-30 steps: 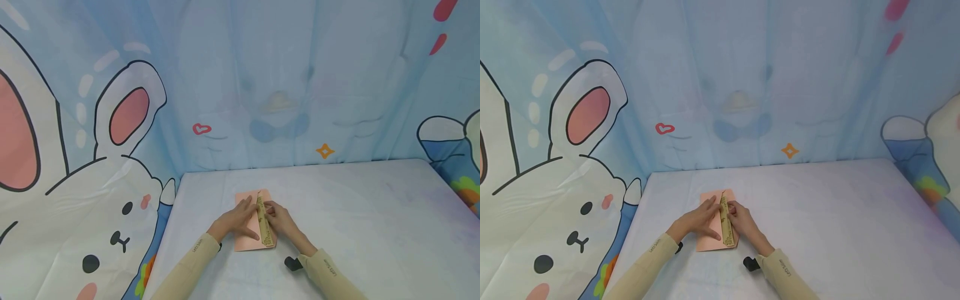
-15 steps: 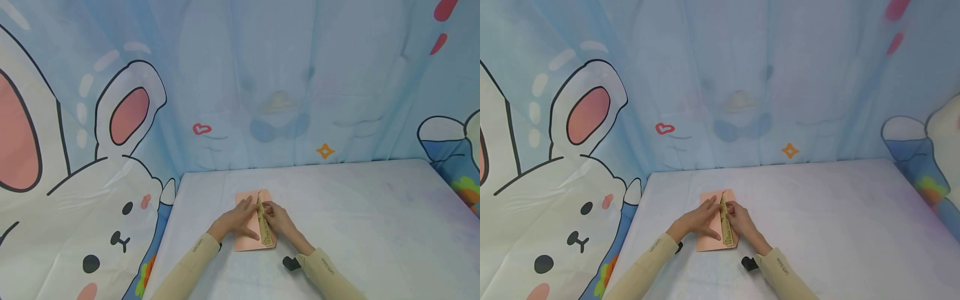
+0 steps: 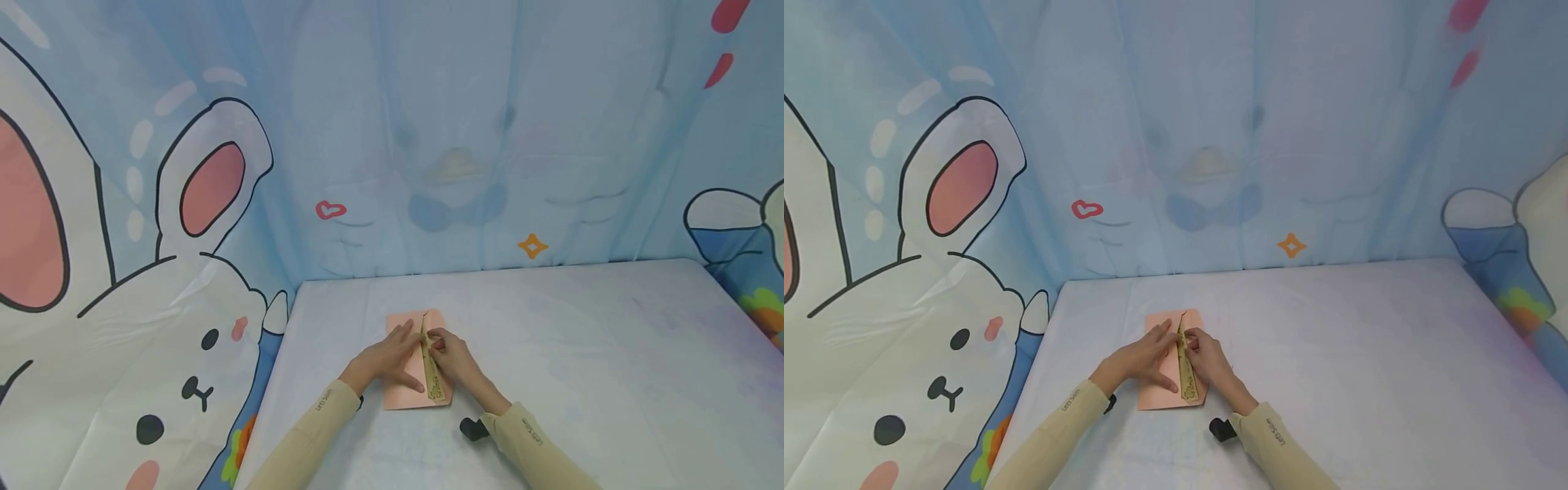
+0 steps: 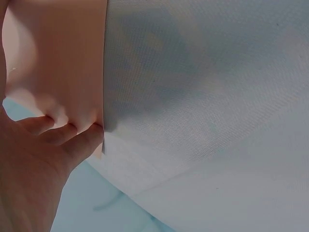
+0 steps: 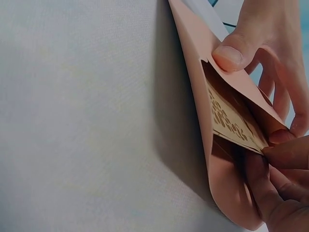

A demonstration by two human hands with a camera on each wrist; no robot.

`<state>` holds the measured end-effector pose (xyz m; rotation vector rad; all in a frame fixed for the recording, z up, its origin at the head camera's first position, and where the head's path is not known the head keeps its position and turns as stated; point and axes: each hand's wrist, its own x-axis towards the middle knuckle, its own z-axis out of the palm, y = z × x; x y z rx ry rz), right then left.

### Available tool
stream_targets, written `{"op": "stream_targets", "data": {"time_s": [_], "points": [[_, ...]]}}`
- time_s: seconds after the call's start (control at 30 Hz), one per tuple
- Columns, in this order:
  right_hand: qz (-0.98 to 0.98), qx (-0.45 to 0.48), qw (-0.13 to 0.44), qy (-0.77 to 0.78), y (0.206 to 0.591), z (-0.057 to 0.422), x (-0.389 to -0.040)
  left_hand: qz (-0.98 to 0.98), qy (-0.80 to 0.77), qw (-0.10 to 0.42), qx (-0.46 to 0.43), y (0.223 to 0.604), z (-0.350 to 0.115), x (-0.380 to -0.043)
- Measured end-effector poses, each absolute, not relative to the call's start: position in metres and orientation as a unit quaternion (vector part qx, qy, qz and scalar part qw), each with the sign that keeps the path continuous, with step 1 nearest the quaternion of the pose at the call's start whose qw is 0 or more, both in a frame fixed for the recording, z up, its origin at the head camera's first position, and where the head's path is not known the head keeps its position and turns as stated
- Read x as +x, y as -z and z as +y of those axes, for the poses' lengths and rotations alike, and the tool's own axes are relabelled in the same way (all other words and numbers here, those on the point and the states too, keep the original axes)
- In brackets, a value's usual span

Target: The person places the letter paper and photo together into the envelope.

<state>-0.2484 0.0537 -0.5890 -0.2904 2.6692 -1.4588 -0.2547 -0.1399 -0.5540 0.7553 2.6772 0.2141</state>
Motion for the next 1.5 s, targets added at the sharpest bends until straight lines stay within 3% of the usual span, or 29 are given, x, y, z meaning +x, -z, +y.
{"op": "stream_targets", "data": {"time_s": [1.5], "points": [[0.854, -0.040, 0.009, 0.519, 0.5911, 0.0508, -0.2453, 0.946, -0.080, 0.178, 0.257, 0.5525, -0.1365, -0.2541]]}}
